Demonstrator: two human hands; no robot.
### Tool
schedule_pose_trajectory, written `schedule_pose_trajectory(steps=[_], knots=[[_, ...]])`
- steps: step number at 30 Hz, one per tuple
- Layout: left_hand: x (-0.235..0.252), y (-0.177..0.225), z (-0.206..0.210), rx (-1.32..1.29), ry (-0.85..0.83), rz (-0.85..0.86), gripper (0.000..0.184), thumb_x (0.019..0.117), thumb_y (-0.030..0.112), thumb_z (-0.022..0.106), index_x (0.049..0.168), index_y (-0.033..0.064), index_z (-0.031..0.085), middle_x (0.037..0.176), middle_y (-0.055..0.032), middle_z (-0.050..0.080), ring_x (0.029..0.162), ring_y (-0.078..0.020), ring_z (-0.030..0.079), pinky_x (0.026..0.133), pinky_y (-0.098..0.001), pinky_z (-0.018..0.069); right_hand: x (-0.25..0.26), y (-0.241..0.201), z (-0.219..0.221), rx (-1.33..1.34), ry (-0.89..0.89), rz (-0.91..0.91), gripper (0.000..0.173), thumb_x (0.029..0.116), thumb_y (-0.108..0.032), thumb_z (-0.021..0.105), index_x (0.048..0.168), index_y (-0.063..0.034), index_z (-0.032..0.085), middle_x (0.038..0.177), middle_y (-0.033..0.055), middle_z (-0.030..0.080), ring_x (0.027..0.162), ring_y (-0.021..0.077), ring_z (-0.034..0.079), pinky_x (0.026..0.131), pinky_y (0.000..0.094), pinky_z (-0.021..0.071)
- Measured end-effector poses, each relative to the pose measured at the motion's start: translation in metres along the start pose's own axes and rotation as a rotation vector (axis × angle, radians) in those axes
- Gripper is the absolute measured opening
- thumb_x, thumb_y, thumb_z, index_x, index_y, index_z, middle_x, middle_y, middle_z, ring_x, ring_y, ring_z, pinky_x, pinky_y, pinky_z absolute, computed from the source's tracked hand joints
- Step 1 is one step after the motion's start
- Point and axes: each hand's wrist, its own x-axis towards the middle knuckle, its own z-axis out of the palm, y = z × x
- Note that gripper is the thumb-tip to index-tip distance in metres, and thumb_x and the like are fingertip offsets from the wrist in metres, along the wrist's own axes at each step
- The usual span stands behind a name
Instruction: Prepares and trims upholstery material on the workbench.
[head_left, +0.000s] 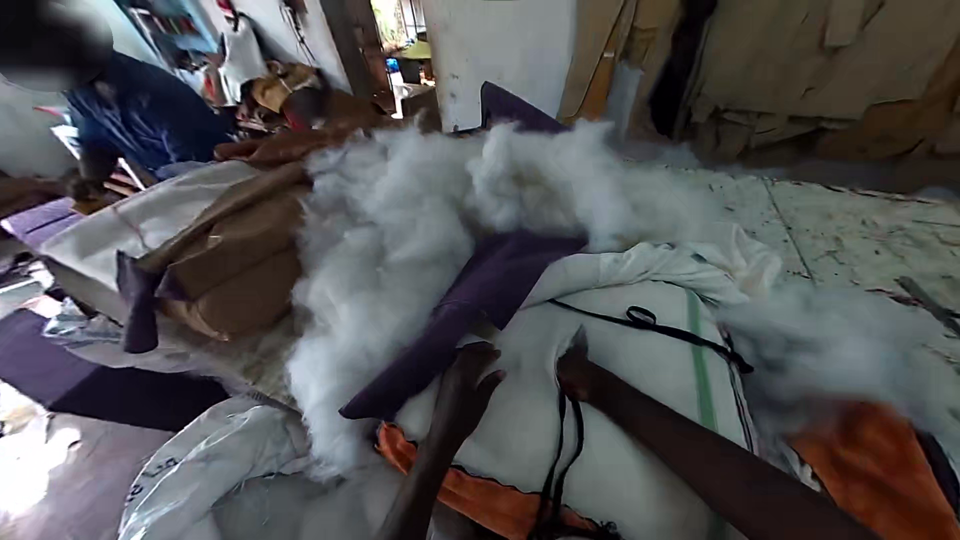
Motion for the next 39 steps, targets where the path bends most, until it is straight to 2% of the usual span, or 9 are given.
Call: schedule_pose_trajectory(steps=[2,6,11,14,18,23,33,36,39], knots=[[0.002,-0.001,0.004,0.025,-0.034,-0.004,0.034,0.0974,0.035,0.069,0.126,0.0157,0.072,0.137,-0.0015,0.062,0.129,-0.0199,0.056,0.108,-0.0463,0.0474,0.005,0.011,-0.004,0.088,-0.032,-0.021,0.015,0.0988,0.004,0.052,0.105,-0.0082,0.058,0.083,-0.0012,0.06,0.072,0.0045,0.059,0.062,0.0226,0.0508],[0.006,0.002,0.007,0.114,-0.053,0.037,0.033,0.0979,0.04,0.067,0.122,0.0175,0.074,0.13,0.0004,0.064,0.121,-0.02,0.057,0.105,-0.0457,0.0476,0.01,0.015,-0.003,0.144,-0.038,-0.004,0.018,0.0987,0.007,0.049,0.105,-0.0068,0.058,0.084,-0.0006,0.06,0.075,0.0048,0.059,0.066,0.0223,0.0518],[0.012,0.001,0.012,0.102,-0.082,0.098,0.025,0.0988,0.034,0.066,0.116,0.0197,0.077,0.12,0.0025,0.066,0.112,-0.0175,0.059,0.097,-0.042,0.0507,0.012,0.018,-0.003,0.188,-0.02,-0.014,0.012,0.1013,-0.001,0.052,0.105,-0.0093,0.059,0.084,-0.0012,0.062,0.074,0.0056,0.061,0.065,0.024,0.0527],[0.005,-0.006,0.008,0.091,-0.091,0.059,0.026,0.1,0.036,0.063,0.115,0.0205,0.078,0.119,0.0024,0.067,0.114,-0.0174,0.06,0.1,-0.0436,0.051,0.015,0.017,0.008,0.07,-0.002,0.025,0.009,0.1003,-0.001,0.051,0.105,-0.0052,0.058,0.081,0.0005,0.058,0.069,0.0061,0.057,0.062,0.0242,0.0502],[0.006,-0.018,0.021,0.02,-0.067,0.094,0.03,0.0981,0.039,0.063,0.111,0.0175,0.079,0.118,-0.0024,0.069,0.114,-0.0223,0.062,0.101,-0.0473,0.0503,0.014,0.019,0.003,-0.196,-0.012,-0.011,0.018,0.1015,-0.005,0.05,0.113,0.0043,0.06,0.095,0.0098,0.058,0.082,0.0137,0.054,0.074,0.0339,0.0488],[0.004,-0.025,0.025,-0.007,-0.017,0.13,0.034,0.0964,0.044,0.062,0.105,0.0176,0.081,0.114,-0.0014,0.07,0.107,-0.0223,0.061,0.096,-0.0438,0.0482,0.02,0.022,0.005,-0.023,-0.06,-0.049,0.012,0.1014,-0.004,0.049,0.11,-0.004,0.057,0.093,0.0025,0.057,0.082,0.0081,0.056,0.073,0.0292,0.0498],[0.003,-0.015,0.026,-0.019,-0.027,0.13,0.03,0.097,0.039,0.064,0.107,0.0142,0.08,0.114,-0.0052,0.069,0.11,-0.0244,0.061,0.099,-0.0464,0.0493,0.0,0.01,0.004,-0.073,0.013,0.03,0.011,0.1029,-0.006,0.047,0.105,-0.0022,0.057,0.084,0.0034,0.05,0.07,0.0095,0.048,0.063,0.029,0.0437],[0.0,-0.016,0.022,0.004,-0.024,0.064,0.026,0.0976,0.038,0.067,0.111,0.0188,0.079,0.118,-0.0009,0.069,0.113,-0.0203,0.062,0.1,-0.044,0.0508,-0.008,0.011,0.007,-0.06,0.022,-0.022,0.008,0.1013,-0.005,0.05,0.102,-0.0043,0.058,0.079,0.0,0.051,0.065,0.0048,0.049,0.058,0.0225,0.0441],[-0.001,-0.02,0.027,-0.092,0.013,0.016,0.023,0.0975,0.034,0.068,0.113,0.0203,0.078,0.117,0.0024,0.067,0.111,-0.0165,0.06,0.098,-0.0409,0.0513,-0.004,0.012,0.008,0.045,0.016,-0.056,0.011,0.1005,0.0,0.05,0.106,-0.0052,0.058,0.086,0.0007,0.057,0.074,0.0054,0.055,0.065,0.0243,0.0493]])
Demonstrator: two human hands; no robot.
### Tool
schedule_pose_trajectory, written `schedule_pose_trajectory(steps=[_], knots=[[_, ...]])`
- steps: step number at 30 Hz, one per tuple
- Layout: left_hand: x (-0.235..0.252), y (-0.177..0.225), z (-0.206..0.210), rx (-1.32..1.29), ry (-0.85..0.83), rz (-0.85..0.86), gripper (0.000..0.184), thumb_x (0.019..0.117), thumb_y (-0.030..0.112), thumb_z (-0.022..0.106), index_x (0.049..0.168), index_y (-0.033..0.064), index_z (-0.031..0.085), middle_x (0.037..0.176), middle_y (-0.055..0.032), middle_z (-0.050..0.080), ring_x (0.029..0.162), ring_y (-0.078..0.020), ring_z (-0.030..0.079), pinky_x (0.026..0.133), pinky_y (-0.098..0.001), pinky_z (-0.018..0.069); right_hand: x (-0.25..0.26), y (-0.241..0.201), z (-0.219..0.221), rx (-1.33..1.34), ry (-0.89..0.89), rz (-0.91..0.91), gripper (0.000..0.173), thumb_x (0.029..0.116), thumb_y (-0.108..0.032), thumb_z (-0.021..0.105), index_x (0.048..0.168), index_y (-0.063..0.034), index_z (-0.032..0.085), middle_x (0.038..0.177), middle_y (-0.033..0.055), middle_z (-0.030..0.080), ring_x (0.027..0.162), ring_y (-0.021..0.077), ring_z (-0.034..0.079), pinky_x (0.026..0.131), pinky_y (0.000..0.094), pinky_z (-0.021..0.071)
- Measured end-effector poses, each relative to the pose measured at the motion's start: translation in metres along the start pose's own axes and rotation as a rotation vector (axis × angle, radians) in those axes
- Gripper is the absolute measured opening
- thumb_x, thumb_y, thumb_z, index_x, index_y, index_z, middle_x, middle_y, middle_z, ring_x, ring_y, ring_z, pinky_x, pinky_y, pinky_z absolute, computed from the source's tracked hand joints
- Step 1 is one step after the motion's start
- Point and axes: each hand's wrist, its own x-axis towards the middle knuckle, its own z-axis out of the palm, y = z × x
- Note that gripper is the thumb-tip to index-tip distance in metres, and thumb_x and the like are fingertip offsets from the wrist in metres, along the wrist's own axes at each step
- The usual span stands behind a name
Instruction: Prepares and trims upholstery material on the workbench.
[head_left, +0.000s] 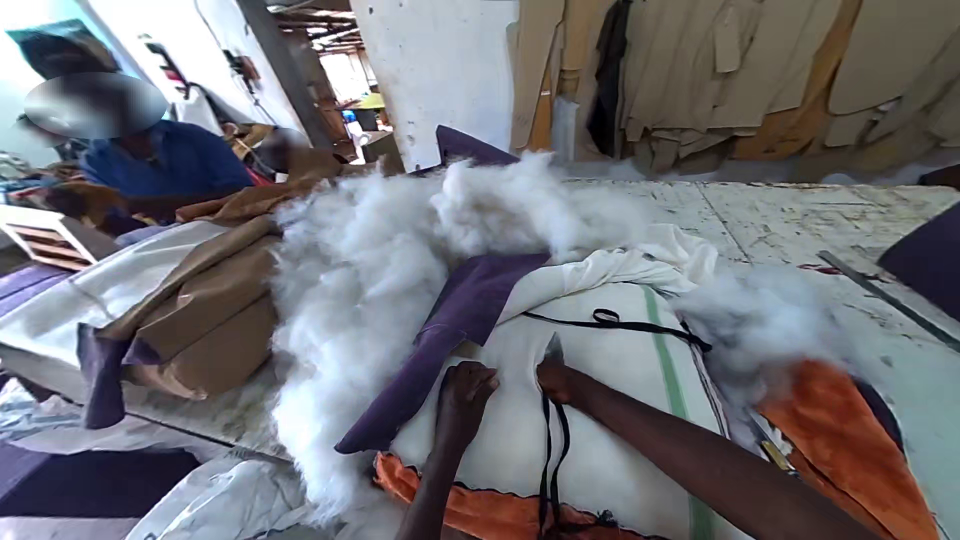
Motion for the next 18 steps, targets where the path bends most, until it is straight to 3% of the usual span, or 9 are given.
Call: schedule_pose_trajectory(steps=[4,6,9,11,14,16,18], knots=[[0.009,0.013,-0.025,-0.253,-0.026,-0.085,0.032,0.1016,0.019,0.062,0.131,0.0077,0.066,0.129,-0.006,0.068,0.108,-0.0158,0.068,0.094,-0.0384,0.0575,-0.002,-0.007,0.003,0.051,0.023,0.0,0.015,0.1009,0.001,0.05,0.11,-0.0074,0.058,0.09,0.0007,0.06,0.078,0.0061,0.059,0.068,0.0253,0.052],[0.024,0.023,-0.052,-0.391,-0.054,-0.156,0.036,0.1047,0.018,0.057,0.139,0.0075,0.059,0.137,-0.0077,0.065,0.109,-0.0183,0.067,0.092,-0.0398,0.0569,0.0,-0.003,0.002,0.055,0.034,0.023,0.014,0.1023,-0.001,0.049,0.11,-0.0074,0.058,0.09,0.0017,0.06,0.078,0.0074,0.059,0.067,0.0262,0.0512],[0.059,0.014,-0.071,-0.627,0.057,-0.251,0.036,0.1086,0.024,0.048,0.137,0.0042,0.059,0.13,-0.011,0.067,0.108,-0.0203,0.069,0.096,-0.0391,0.0564,-0.002,-0.008,0.004,0.127,0.053,0.043,0.014,0.1037,-0.003,0.048,0.111,-0.0088,0.058,0.091,0.0009,0.061,0.08,0.0067,0.061,0.069,0.0255,0.0529],[0.067,0.002,-0.064,-0.56,0.079,-0.361,0.043,0.1095,0.036,0.046,0.133,0.0029,0.058,0.125,-0.013,0.068,0.113,-0.0212,0.067,0.101,-0.0412,0.0528,0.0,-0.006,0.005,0.19,0.061,0.048,0.014,0.1039,-0.003,0.048,0.112,-0.0078,0.058,0.09,0.0018,0.062,0.079,0.0077,0.062,0.069,0.0267,0.054],[0.063,-0.004,-0.052,-0.358,0.006,-0.407,0.044,0.1075,0.041,0.049,0.131,0.0077,0.065,0.131,-0.0094,0.066,0.126,-0.0201,0.06,0.11,-0.0454,0.046,0.009,0.004,-0.002,0.178,0.017,0.037,0.012,0.1044,-0.004,0.047,0.111,-0.0075,0.057,0.088,0.0014,0.061,0.077,0.0075,0.061,0.068,0.026,0.0531],[0.047,0.004,-0.053,-0.319,0.008,-0.359,0.044,0.106,0.041,0.053,0.137,0.0102,0.061,0.135,-0.0084,0.065,0.128,-0.0202,0.059,0.11,-0.0467,0.0458,0.013,0.01,-0.006,0.15,-0.021,0.01,0.012,0.1035,-0.003,0.048,0.109,-0.0074,0.058,0.088,0.0014,0.062,0.078,0.0075,0.061,0.068,0.0263,0.0535],[0.029,0.008,-0.048,-0.227,-0.007,-0.268,0.051,0.1053,0.038,0.055,0.149,0.0121,0.05,0.147,-0.0079,0.057,0.136,-0.0205,0.053,0.114,-0.0476,0.0436,0.011,0.012,-0.006,0.117,-0.02,0.005,0.013,0.102,-0.001,0.049,0.108,-0.0065,0.058,0.088,0.0019,0.06,0.077,0.0077,0.06,0.067,0.0265,0.0521]])
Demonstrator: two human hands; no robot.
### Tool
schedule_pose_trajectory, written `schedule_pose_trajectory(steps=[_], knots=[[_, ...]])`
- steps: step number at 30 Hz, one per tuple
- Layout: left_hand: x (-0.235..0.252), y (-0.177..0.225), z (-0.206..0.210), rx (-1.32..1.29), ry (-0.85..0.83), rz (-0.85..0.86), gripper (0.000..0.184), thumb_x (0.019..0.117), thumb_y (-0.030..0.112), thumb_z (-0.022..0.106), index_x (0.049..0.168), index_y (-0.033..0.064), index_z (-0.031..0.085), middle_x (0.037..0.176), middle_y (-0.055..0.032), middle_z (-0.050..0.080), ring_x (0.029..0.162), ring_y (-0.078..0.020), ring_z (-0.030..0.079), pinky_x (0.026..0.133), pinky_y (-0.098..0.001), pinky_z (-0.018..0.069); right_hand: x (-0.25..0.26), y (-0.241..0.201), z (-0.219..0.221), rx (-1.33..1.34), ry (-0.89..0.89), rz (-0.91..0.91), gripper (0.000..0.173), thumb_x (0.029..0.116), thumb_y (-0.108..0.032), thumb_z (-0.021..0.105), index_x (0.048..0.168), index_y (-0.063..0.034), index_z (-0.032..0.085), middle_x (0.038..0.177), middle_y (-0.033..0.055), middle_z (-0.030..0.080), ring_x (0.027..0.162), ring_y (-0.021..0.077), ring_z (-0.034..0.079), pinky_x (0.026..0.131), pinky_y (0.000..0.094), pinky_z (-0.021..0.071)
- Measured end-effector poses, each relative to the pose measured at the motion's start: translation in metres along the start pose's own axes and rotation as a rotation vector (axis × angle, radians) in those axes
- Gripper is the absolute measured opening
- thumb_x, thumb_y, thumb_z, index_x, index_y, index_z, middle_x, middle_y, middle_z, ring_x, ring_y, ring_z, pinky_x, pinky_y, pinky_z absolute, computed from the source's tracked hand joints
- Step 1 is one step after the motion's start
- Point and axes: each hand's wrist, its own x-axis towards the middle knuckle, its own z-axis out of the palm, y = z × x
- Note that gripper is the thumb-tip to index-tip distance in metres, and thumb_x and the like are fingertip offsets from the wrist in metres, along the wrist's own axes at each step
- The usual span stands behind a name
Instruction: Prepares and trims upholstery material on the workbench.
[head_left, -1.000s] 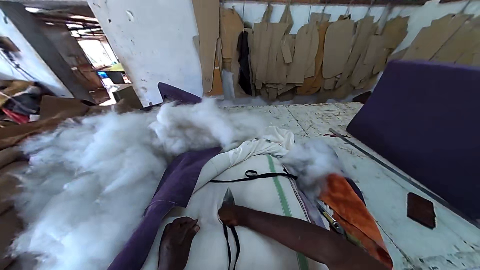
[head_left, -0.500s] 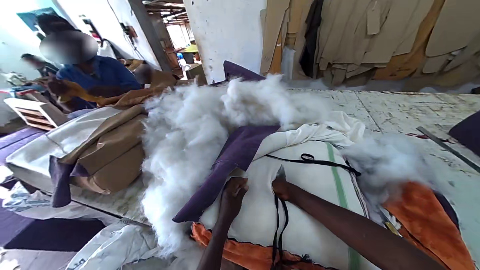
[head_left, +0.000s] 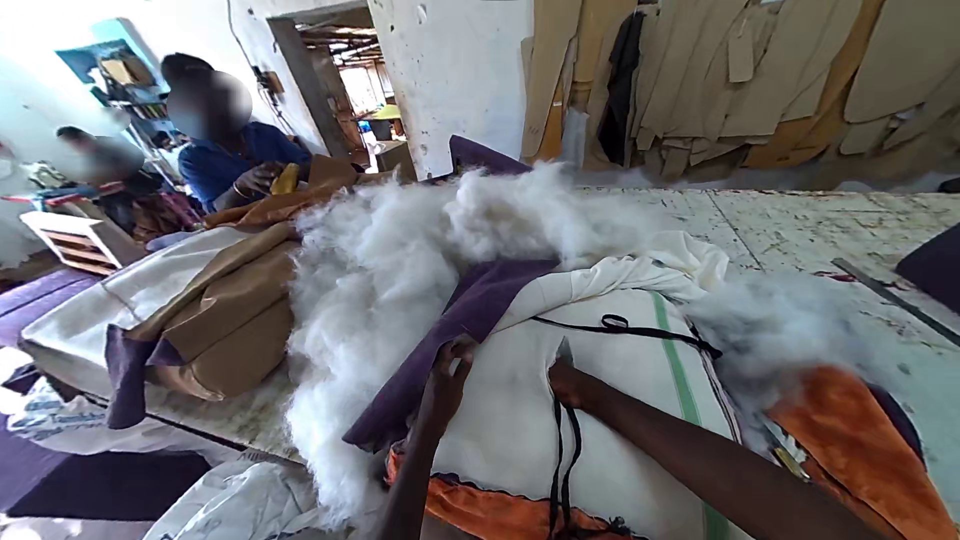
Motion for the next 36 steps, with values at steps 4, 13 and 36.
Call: schedule_pose_trajectory(steps=[4,13,36], knots=[[-0.034,-0.002,0.02,0.234,0.007,0.233,0.039,0.1015,0.032,0.06,0.134,0.0116,0.067,0.157,-0.007,0.047,0.145,-0.023,0.044,0.118,-0.0474,0.0402,-0.007,-0.013,0.005,-0.051,0.073,0.047,0.012,0.1024,-0.002,0.048,0.108,-0.0055,0.058,0.089,0.0033,0.059,0.077,0.009,0.058,0.067,0.0279,0.0508],[-0.023,-0.001,0.034,0.428,-0.097,0.316,0.03,0.0997,0.037,0.064,0.121,0.0185,0.076,0.135,0.0003,0.063,0.129,-0.0223,0.054,0.106,-0.0478,0.0465,-0.012,-0.016,0.01,0.032,0.055,0.032,0.014,0.1034,-0.004,0.05,0.113,-0.0074,0.059,0.095,0.002,0.063,0.084,0.008,0.062,0.073,0.0281,0.0537],[-0.026,-0.009,0.039,0.251,-0.034,0.334,0.026,0.0991,0.032,0.065,0.112,0.0141,0.079,0.125,-0.0036,0.069,0.123,-0.0205,0.059,0.11,-0.041,0.0457,-0.009,0.012,0.004,-0.007,0.211,-0.063,0.023,0.1058,-0.005,0.042,0.124,0.0031,0.054,0.103,0.0073,0.062,0.091,0.008,0.06,0.08,0.0284,0.0538]])
